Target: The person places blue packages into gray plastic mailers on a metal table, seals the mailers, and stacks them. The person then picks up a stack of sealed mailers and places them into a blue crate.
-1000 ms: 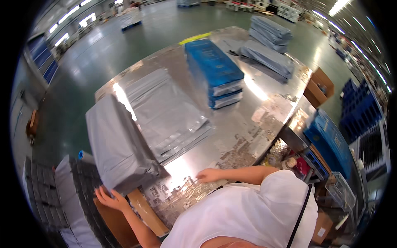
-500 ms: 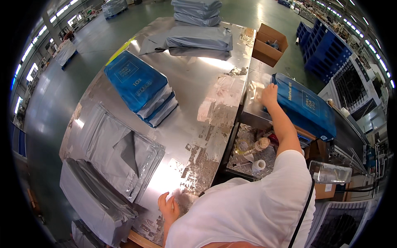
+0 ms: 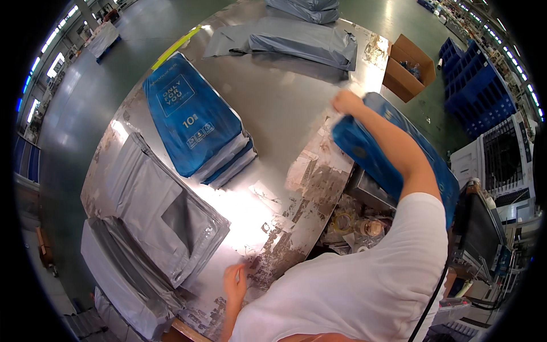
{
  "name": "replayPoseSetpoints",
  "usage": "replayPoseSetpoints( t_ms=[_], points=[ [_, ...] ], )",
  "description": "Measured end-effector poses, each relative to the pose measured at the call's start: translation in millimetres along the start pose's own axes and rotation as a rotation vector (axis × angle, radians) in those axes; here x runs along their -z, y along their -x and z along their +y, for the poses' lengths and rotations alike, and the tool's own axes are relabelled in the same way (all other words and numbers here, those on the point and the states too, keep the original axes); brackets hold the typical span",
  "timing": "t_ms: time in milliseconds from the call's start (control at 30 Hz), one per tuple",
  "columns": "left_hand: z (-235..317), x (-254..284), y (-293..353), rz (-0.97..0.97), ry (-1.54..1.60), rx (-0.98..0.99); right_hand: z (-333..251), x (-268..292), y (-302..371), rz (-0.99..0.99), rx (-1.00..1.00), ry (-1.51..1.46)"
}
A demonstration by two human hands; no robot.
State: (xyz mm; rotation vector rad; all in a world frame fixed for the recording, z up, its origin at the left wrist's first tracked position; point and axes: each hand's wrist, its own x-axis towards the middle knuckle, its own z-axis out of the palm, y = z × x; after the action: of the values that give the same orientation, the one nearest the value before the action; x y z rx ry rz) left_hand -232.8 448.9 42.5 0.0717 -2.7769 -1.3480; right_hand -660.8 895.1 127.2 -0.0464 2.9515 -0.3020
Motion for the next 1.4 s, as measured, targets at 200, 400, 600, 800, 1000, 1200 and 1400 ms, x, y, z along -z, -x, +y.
replayPoseSetpoints(
  t_ms=[200,400,600,800,1000,1200,1400],
  points=[
    [41.9,-37.3,-119.8,-0.116,0.020,-0.195,-4.2,76.3,-84.5,0.487,0.273,-0.705],
    [38.7,-91.9,-162.4,-0.252,0.354,0.078,157.0,-44.5,-31.2,-0.406,-0.327,-0.693],
    [21.4,-170.7,-230.8,-0.233,0.668,0.453,107.7,-139.8,18.0,-0.368,-0.189,-1.221],
    [26.2,-258.3,-270.0,0.000,0.667,0.207,65.2,-161.2,26.5,-0.336,-0.204,-1.844],
    [130.8,-179.1,-275.4,-0.287,1.311,0.560,21.2,-85.0,57.5,-0.553,-0.318,-1.813],
    [189.0,-77.2,-306.9,-0.473,1.197,0.492,6.3,-7.4,64.0,-0.542,-0.204,-1.730],
    [240.4,-8.9,-303.5,-0.475,1.083,0.543,-15.8,15.6,92.9,-0.498,-0.051,-1.894]
  ],
)
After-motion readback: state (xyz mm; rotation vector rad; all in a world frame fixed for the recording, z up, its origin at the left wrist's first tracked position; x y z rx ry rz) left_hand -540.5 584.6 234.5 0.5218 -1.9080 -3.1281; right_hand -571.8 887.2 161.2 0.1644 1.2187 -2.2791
